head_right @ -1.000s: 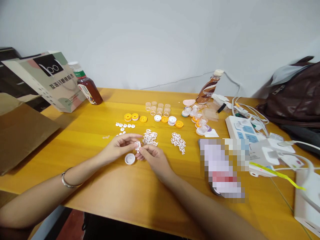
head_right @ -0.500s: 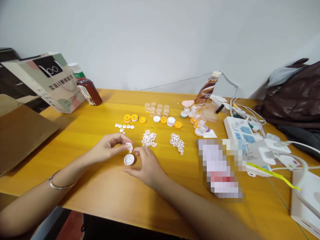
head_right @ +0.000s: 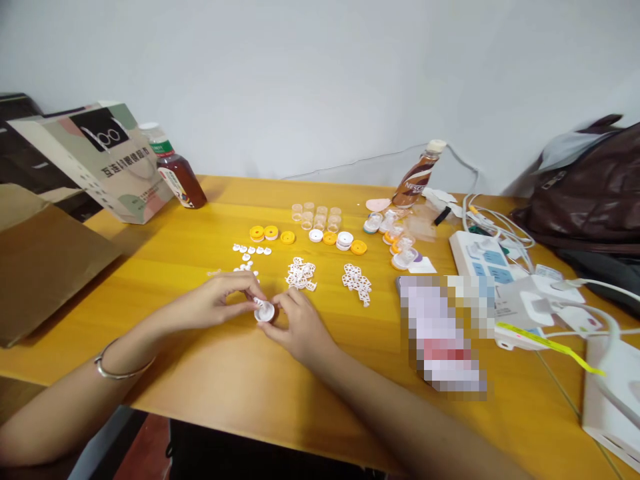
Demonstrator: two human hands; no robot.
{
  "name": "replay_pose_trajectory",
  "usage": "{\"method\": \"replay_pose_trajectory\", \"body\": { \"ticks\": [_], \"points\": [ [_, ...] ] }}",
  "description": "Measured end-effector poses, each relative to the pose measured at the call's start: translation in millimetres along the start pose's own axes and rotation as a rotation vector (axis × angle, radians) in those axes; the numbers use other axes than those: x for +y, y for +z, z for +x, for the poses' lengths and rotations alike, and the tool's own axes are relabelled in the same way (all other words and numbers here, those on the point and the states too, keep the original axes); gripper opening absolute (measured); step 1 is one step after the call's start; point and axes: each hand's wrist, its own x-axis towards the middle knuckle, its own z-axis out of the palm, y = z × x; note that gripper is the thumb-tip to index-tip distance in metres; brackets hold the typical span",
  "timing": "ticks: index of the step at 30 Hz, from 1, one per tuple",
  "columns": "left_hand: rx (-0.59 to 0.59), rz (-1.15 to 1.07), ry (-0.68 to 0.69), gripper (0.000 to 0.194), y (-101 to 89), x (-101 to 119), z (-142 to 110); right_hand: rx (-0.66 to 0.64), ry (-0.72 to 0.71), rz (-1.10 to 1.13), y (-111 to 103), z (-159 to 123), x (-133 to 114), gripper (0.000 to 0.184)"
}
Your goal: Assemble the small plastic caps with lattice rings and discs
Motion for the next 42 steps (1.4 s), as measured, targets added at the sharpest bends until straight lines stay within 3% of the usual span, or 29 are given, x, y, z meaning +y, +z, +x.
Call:
{"method": "replay_pose_trajectory", "body": {
  "ticks": [11, 20, 42],
  "points": [
    [-0.069, 0.065, -0.007, 0.011, 6.8, 1.2, -0.3, -0.001, 0.006, -0.019, -1.0, 0.2, -0.6, 0.013],
    [-0.006, 0.073, 0.0, 0.014, 1.5, 0.8, 0.4, -0.005, 0.015, 0.001, -1.5, 0.4, -0.6, 0.014],
    [-0.07, 0.213, 0.066, 0.014, 8.7, 0.8, -2.7, -0.023, 0.022, 0.004, -1.0, 1.4, -0.3, 0.014]
  ]
}}
